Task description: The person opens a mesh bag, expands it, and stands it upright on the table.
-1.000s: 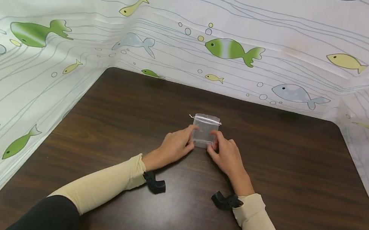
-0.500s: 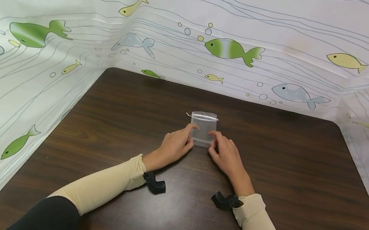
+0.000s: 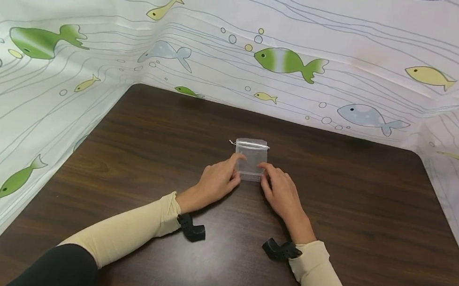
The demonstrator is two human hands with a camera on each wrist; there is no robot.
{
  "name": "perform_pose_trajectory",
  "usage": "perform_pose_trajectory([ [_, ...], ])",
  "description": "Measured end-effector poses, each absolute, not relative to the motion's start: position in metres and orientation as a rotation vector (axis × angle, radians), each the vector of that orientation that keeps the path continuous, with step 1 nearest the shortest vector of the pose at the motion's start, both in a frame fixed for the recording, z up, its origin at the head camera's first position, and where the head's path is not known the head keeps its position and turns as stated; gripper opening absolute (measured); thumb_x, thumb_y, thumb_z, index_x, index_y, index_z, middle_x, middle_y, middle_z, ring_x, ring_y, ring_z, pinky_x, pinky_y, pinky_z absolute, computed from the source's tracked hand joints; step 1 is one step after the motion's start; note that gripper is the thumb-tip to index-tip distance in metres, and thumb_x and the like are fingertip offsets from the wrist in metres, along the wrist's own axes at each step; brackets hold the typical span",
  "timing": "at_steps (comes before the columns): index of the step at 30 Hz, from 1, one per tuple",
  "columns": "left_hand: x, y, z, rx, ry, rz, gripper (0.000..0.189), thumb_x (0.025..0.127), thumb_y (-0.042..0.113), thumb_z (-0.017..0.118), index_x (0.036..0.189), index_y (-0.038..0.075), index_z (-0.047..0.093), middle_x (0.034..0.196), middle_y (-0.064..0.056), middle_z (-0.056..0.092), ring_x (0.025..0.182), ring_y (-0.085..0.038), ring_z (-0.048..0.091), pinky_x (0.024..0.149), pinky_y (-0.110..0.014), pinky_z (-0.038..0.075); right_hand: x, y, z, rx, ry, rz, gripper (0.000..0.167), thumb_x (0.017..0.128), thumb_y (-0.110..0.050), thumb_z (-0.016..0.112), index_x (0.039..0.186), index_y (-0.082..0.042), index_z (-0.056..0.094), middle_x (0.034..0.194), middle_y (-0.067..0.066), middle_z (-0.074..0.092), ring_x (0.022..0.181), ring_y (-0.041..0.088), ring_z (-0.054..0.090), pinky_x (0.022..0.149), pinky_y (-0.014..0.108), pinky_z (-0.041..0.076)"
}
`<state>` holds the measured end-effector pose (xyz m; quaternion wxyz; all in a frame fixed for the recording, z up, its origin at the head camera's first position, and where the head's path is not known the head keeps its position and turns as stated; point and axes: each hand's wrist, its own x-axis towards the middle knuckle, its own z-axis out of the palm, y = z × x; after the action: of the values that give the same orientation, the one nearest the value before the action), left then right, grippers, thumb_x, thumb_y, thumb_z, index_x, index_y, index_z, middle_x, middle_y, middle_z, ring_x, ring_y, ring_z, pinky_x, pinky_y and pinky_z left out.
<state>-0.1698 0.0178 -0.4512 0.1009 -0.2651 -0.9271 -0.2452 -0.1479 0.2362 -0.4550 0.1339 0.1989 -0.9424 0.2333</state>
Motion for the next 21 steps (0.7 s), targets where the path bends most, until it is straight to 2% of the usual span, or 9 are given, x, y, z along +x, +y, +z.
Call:
perform_pose_trajectory([
  [6, -0.1700, 0.0182, -0.4509, -0.748, -2.755, -0.727, 0.046, 0.095, 0.012, 0.065, 0.140, 0.013, 0.055, 0.079, 0.003, 0.062, 0.057, -0.009, 0.049, 0.044, -0.024, 0.031, -0.1481, 0.2371, -0.4554, 0.589, -2.741, 0.679, 0.031, 0.103, -0.008, 0.060, 0.133, -0.008, 0.062, 0.086, 0.003, 0.061, 0.070, 0.015, 0.047, 0.071, 0.036, 0.039],
  [13, -0.1704, 0.0200, -0.4483, -0.769, -2.769, -0.689, 0.045, 0.098, 0.019, 0.064, 0.141, 0.011, 0.055, 0.079, 0.005, 0.061, 0.052, -0.006, 0.046, 0.041, -0.020, 0.026, -0.1484, 0.2379, -0.4539, 0.615, -2.729, 0.683, 0.034, 0.098, -0.005, 0.062, 0.132, -0.006, 0.062, 0.082, -0.001, 0.058, 0.067, 0.008, 0.043, 0.070, 0.033, 0.037],
  [21, -0.1697, 0.0184, -0.4502, -0.788, -2.753, -0.641, 0.040, 0.100, 0.019, 0.064, 0.138, 0.014, 0.054, 0.064, 0.006, 0.056, 0.053, -0.007, 0.045, 0.044, -0.022, 0.029, -0.1480, 0.2354, -0.4534, 0.638, -2.731, 0.669, 0.028, 0.102, -0.013, 0.066, 0.129, -0.009, 0.065, 0.073, -0.005, 0.052, 0.059, 0.007, 0.036, 0.061, 0.027, 0.033],
])
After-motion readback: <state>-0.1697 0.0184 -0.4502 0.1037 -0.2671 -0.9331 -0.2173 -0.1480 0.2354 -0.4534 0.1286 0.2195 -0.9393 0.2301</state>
